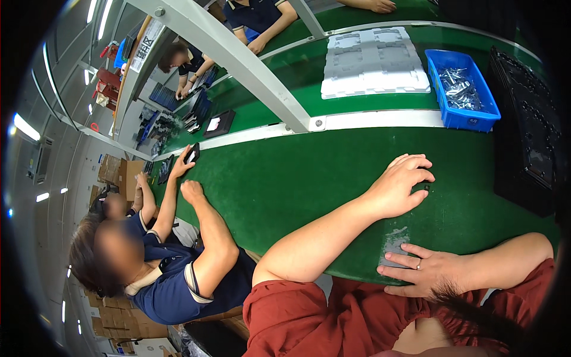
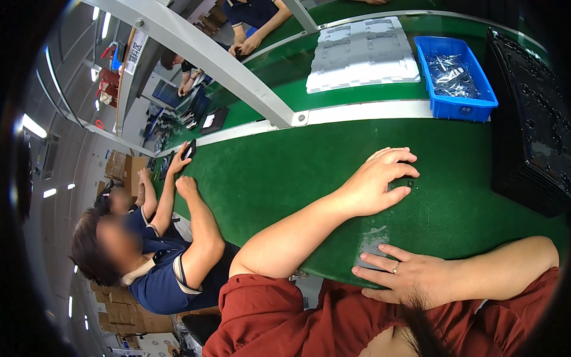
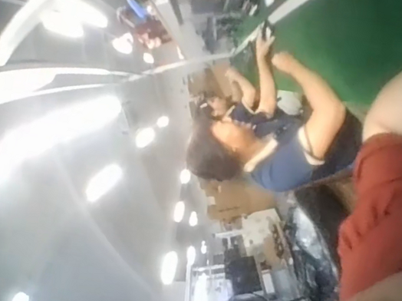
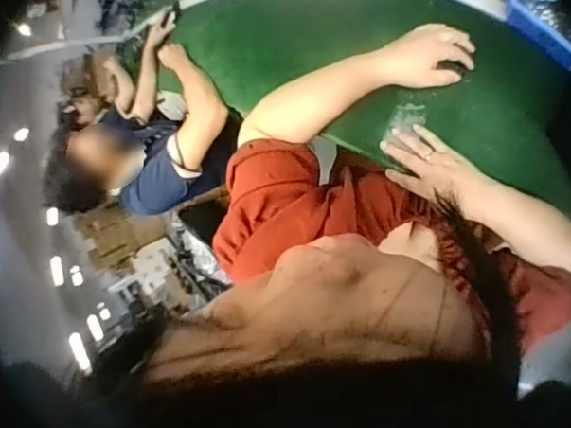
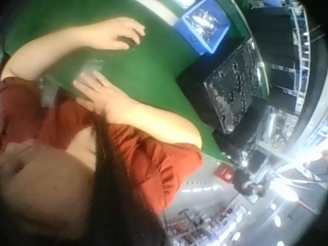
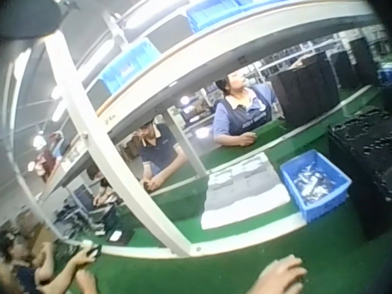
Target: The person packs small blue electronic components into clear plastic bags and places them into a black tray. The person handles the components one by one, sealing the bags and stacking them in the tray. Other workers are visible in the background performing similar tasks.
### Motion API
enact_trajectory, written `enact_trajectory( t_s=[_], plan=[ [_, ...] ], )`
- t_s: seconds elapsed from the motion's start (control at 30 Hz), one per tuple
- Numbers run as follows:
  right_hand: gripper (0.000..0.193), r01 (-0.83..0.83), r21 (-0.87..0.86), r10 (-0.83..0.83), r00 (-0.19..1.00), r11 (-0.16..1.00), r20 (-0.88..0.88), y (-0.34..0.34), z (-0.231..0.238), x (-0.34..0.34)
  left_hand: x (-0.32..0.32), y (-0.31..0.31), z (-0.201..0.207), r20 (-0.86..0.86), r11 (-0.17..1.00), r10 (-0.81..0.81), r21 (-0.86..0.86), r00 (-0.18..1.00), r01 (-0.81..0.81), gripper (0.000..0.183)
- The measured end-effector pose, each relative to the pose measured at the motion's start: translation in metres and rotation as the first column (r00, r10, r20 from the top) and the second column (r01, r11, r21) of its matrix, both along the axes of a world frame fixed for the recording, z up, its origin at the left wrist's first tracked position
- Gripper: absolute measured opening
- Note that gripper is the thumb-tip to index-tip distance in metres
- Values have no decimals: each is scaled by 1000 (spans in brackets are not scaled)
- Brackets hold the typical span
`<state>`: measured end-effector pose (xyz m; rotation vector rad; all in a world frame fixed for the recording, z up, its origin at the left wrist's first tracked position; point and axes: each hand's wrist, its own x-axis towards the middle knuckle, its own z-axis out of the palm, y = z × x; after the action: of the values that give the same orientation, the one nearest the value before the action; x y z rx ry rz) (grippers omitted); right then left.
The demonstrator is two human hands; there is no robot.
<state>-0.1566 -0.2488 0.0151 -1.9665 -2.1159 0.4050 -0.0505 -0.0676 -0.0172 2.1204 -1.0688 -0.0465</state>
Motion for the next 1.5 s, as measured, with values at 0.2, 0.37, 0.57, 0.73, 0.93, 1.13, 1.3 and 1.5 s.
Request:
enact_trajectory(
  t_s=[0.2,0.37,0.57,0.73,0.93,1.13,1.3,1.5],
  plan=[
    [56,10,50,-9,999,999,-35,-1,-5,-2,-1,0,7,-2,1000,-15,26,1000,15,29],
    [52,61,151,-46,994,987,-100,-4,-18,-5,1,-2,9,24,998,-26,57,999,24,31],
    [40,85,261,-65,994,962,-84,-5,-26,-11,-2,-4,14,3,996,-2,90,1000,2,31],
    [38,81,286,-74,997,955,-36,-4,-27,-13,-4,-6,18,18,993,20,119,1000,-22,31],
    [36,72,301,-75,997,951,-2,-2,-30,-12,-3,-8,13,-13,996,33,84,999,-31,30],
    [39,80,320,-83,997,944,-3,-5,-27,-11,-6,-21,10,82,997,21,76,996,-27,29],
    [41,62,265,-68,998,962,13,-6,-17,-7,-11,-30,7,180,990,82,98,980,-101,33],
    [42,92,226,-97,995,970,10,-5,-12,-8,-9,-34,6,131,993,93,58,987,-101,34]
  ],
)
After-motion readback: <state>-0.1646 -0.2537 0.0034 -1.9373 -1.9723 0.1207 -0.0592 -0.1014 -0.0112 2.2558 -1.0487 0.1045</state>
